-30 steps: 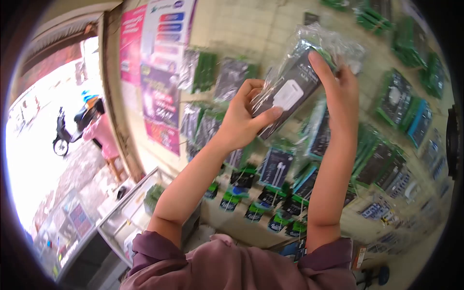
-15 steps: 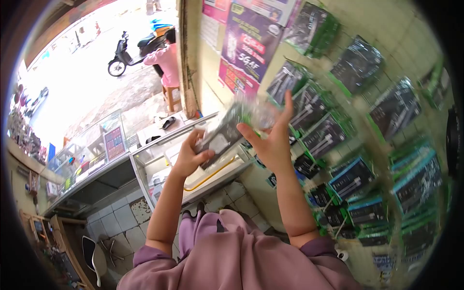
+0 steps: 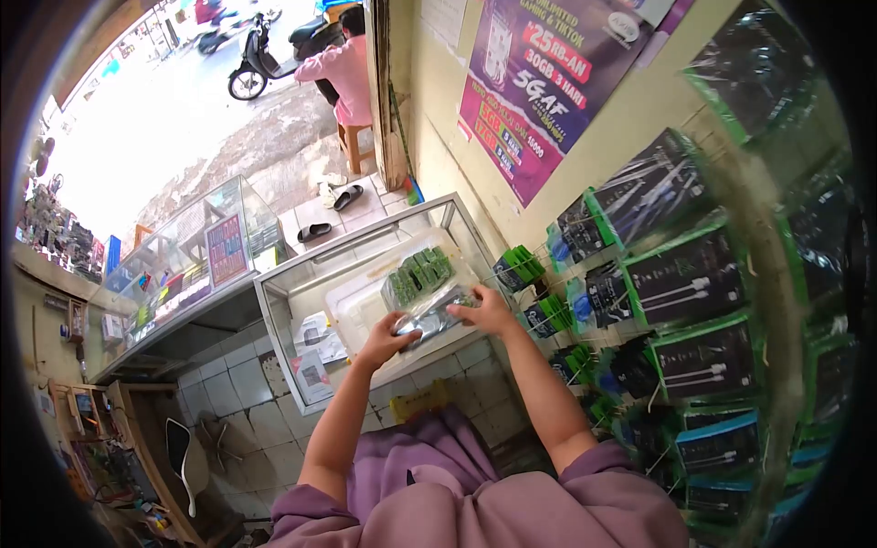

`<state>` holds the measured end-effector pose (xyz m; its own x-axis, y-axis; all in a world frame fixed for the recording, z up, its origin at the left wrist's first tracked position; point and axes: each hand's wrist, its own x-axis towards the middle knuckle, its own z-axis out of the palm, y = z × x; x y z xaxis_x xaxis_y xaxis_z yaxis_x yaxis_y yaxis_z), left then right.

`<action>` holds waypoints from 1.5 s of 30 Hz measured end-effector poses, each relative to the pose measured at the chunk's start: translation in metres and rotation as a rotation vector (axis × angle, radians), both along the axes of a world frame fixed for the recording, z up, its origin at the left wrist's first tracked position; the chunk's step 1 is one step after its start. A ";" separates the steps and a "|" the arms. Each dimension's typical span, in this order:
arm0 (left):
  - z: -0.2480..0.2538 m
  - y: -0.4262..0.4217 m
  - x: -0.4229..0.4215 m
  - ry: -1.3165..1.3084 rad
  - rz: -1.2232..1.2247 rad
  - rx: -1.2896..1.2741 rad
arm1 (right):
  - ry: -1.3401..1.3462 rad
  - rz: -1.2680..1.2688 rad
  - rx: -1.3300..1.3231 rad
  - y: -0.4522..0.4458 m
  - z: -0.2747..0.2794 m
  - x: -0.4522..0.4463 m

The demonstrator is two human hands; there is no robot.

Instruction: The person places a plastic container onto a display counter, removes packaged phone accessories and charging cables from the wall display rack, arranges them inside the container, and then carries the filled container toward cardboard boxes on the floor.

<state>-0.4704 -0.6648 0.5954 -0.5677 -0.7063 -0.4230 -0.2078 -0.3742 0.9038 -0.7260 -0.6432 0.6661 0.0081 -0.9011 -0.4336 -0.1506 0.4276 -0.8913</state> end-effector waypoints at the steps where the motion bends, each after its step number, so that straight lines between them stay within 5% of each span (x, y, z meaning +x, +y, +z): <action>1: -0.024 -0.007 -0.013 -0.093 0.152 -0.055 | 0.318 -0.020 -0.051 -0.006 -0.012 -0.006; 2: -0.048 -0.013 -0.025 -0.186 0.302 -0.111 | 0.639 -0.036 -0.104 -0.011 -0.021 -0.011; 6: -0.103 -0.018 -0.080 -0.249 0.381 0.148 | 1.052 0.068 -0.051 -0.024 -0.067 0.013; 11: -0.137 -0.030 -0.125 0.081 0.431 0.724 | 1.104 0.145 0.142 -0.049 -0.153 0.024; 18: -0.167 -0.057 -0.149 0.158 0.618 0.684 | 1.138 0.148 0.212 -0.070 -0.173 0.019; 20: -0.178 -0.059 -0.153 0.158 0.654 0.698 | 1.363 0.105 0.035 -0.057 -0.163 0.027; 25: -0.205 -0.049 -0.162 0.235 0.702 0.742 | 1.299 0.075 -0.190 0.000 -0.118 0.032; 30: -0.143 -0.028 -0.143 0.228 0.595 0.768 | 0.994 0.000 -0.260 0.061 -0.065 0.034; 38: -0.078 0.001 -0.093 0.225 0.424 0.385 | 0.815 -0.211 -0.300 0.187 0.073 0.034; 45: 0.189 0.105 -0.089 0.247 -0.062 -0.006 | 0.736 -0.370 -0.513 0.318 0.292 0.018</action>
<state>-0.5593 -0.5595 0.7844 -0.6958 -0.6689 -0.2616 -0.0029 -0.3617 0.9323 -0.7078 -0.3256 0.9585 -0.4305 -0.8729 0.2296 -0.6795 0.1460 -0.7190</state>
